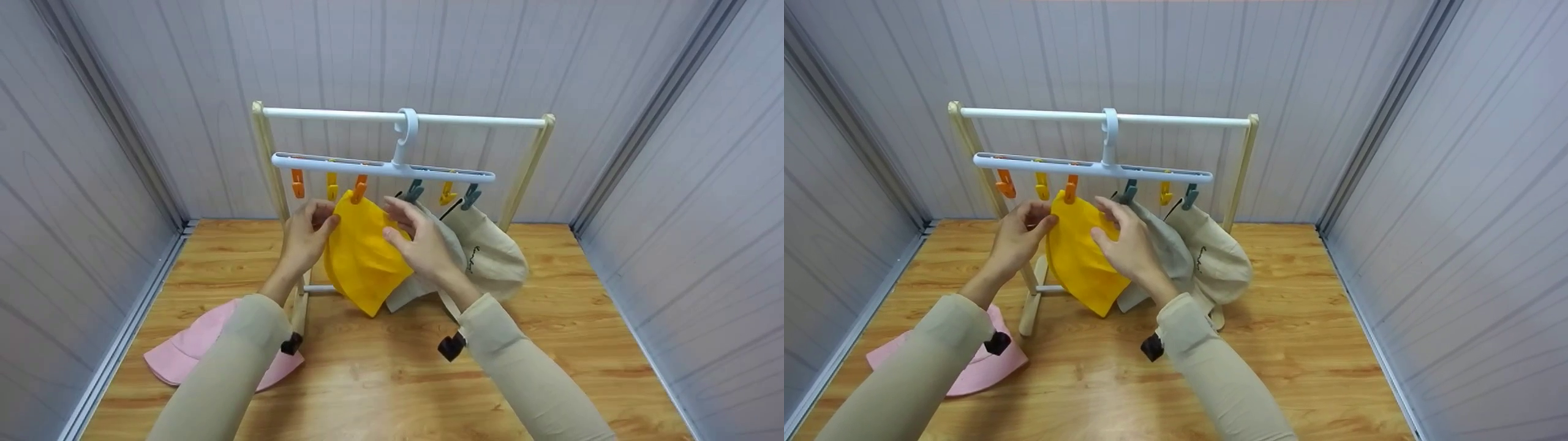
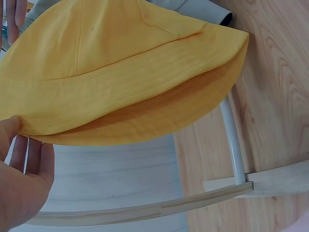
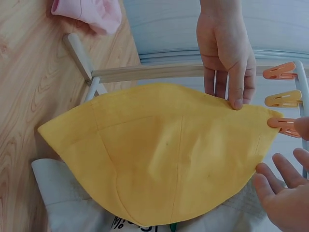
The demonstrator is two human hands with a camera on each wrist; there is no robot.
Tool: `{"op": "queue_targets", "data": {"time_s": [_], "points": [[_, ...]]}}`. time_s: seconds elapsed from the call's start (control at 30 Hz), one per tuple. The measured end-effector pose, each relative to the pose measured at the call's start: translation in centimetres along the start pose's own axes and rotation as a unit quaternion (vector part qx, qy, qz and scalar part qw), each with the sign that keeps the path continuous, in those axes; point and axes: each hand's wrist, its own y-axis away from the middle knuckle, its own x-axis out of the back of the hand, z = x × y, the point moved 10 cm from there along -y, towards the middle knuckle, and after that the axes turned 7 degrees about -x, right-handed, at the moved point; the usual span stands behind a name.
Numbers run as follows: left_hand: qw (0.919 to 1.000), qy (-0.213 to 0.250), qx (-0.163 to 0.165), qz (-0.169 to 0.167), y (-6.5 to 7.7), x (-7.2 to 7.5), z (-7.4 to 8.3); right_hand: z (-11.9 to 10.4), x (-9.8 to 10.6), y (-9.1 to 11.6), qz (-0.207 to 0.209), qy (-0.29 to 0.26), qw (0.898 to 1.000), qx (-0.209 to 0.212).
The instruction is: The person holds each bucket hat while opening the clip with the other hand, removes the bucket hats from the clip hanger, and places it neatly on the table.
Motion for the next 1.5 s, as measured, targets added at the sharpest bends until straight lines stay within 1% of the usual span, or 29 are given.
{"op": "queue_targets", "data": {"time_s": [0.23, 0.53, 0.7, 0.9, 1.13, 1.3, 1.5], "points": [[0.9998, 0.012, 0.013, -0.002, 0.2, 0.0, -0.2, -0.8, -0.6, -1.1, 0.001, 0.025, 1.0, -0.005], [0.9996, 0.023, 0.016, -0.009, 0.4, -0.1, -0.1, -1.1, -1.4, -2.8, 0.001, 0.006, 1.0, -0.03], [0.9995, 0.026, 0.019, -0.008, 0.4, -0.1, -0.3, -0.8, -1.7, -3.5, 0.001, -0.032, 0.998, -0.051], [0.9997, 0.025, 0.007, 0.001, 0.4, 0.0, -0.2, -0.5, -2.0, -4.2, 0.002, -0.09, 0.992, -0.084], [0.9998, 0.019, 0.005, 0.006, 0.5, 0.0, 0.0, 0.3, -2.2, -4.7, 0.013, -0.119, 0.984, -0.129], [0.9998, 0.019, 0.001, 0.005, 0.6, 0.0, 0.1, 0.6, -2.4, -5.0, 0.014, -0.137, 0.981, -0.134], [0.9999, 0.016, -0.003, 0.005, 0.6, 0.0, 0.2, 0.7, -2.5, -5.2, 0.012, -0.141, 0.983, -0.119]]}}
